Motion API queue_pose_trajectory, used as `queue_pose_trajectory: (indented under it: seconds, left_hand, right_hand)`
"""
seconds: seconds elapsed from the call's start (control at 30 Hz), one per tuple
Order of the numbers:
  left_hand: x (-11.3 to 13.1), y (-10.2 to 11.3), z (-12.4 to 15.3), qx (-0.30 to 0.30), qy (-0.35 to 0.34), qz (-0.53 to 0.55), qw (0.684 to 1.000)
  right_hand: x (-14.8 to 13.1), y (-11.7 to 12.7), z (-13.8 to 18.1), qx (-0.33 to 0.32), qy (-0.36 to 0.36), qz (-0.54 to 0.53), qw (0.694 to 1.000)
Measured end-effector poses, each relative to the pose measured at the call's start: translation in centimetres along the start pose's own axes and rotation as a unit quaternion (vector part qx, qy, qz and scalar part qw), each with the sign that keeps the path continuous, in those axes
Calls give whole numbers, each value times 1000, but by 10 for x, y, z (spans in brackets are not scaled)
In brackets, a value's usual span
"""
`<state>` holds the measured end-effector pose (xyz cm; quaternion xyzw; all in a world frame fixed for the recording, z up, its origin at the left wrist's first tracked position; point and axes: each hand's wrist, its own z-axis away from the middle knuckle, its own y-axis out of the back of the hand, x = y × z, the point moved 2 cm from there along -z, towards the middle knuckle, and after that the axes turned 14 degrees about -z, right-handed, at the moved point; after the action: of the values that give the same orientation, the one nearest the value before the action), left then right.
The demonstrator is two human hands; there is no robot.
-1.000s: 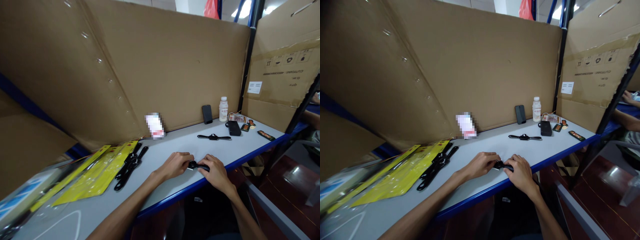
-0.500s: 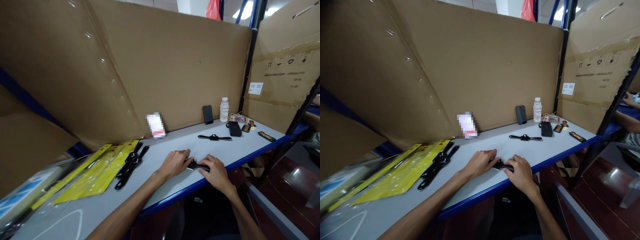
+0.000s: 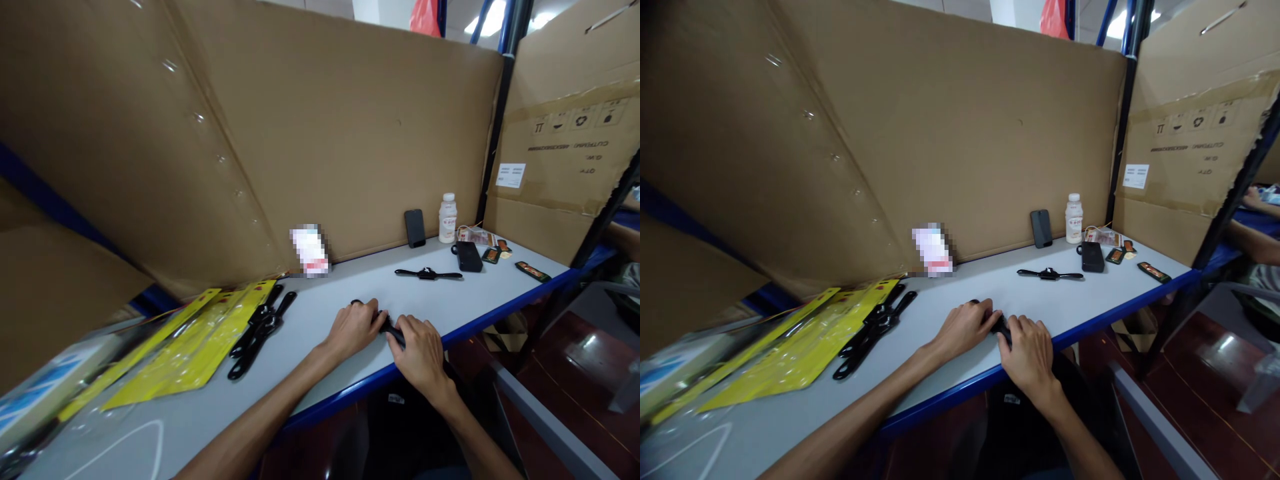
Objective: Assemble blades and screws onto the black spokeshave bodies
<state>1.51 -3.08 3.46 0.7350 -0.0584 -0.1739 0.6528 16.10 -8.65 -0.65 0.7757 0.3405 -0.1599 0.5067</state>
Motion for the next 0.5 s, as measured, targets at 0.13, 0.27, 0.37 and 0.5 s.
queue_pose_trajectory:
  seconds: [0.13, 0.27, 0.37, 0.5]
  left_hand:
    - [1, 0, -1, -32, 41, 51, 997]
    - [3, 2, 1, -55, 61, 70, 994]
    - [4, 3, 2, -54, 64, 74, 994]
    - [5, 4, 2, -54, 59, 76, 994]
  right_hand:
    - [-6, -10, 4, 37, 20, 34, 999]
    - [-8, -11, 4, 43, 39, 48, 997]
    - [-7, -10, 4, 43, 45, 51, 997]
    - [-7, -10, 3, 38, 48, 53, 997]
